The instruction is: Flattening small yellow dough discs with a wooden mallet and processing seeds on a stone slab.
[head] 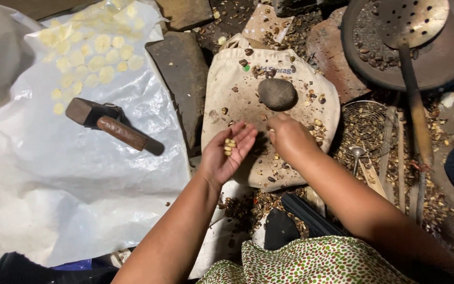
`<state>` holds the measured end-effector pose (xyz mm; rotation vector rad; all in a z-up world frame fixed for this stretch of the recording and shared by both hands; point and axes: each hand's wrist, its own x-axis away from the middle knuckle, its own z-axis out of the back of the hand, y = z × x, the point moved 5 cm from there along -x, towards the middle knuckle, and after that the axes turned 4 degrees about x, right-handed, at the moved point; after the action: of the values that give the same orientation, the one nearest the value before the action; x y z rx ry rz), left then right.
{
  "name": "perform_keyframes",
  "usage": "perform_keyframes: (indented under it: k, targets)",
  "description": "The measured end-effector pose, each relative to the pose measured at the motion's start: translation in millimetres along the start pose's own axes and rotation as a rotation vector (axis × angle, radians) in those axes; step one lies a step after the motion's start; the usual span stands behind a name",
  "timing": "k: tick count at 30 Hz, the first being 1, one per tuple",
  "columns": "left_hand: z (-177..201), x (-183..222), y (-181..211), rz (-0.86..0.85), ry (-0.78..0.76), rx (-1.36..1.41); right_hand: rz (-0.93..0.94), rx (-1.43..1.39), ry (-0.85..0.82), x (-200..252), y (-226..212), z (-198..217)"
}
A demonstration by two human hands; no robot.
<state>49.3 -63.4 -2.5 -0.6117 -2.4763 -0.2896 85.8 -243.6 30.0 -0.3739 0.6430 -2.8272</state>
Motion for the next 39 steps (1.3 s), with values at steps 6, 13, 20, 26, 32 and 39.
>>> perform_keyframes:
  k: [6, 13, 20, 26, 32, 39]
  targets:
    - [23.5, 3.2, 5.8, -0.005, 0.227, -0.171, -0.051, -0.070, -0.142, 6.7, -47.5, 40.0]
    - [20.3, 4.0, -13.7, 0.110, 0.072, -0.013, -0.048, -0.450, -0.358, 45.4, -105.3, 90.9]
    - [-25.6, 40.9, -8.8, 0.159, -0.007, -0.267, -0.217, -0.435, -0.085, 82.3, -64.1, 141.5]
    - [-142.7, 103.7, 152.6, -0.139, 0.055, -1.105, -0.257, -0.562, 0.210, 114.5, -95.2, 219.8]
    - [-188.0, 221.0, 327.5, -0.563, 0.081, -1.009, 0.086, -0.084, 0.111, 44.1, -252.9, 218.8]
    - [-37.5, 242.8, 433.4, -0.750, 0.255, -0.576, 0.181, 0.305, -0.413, -97.6, -353.1, 2.2]
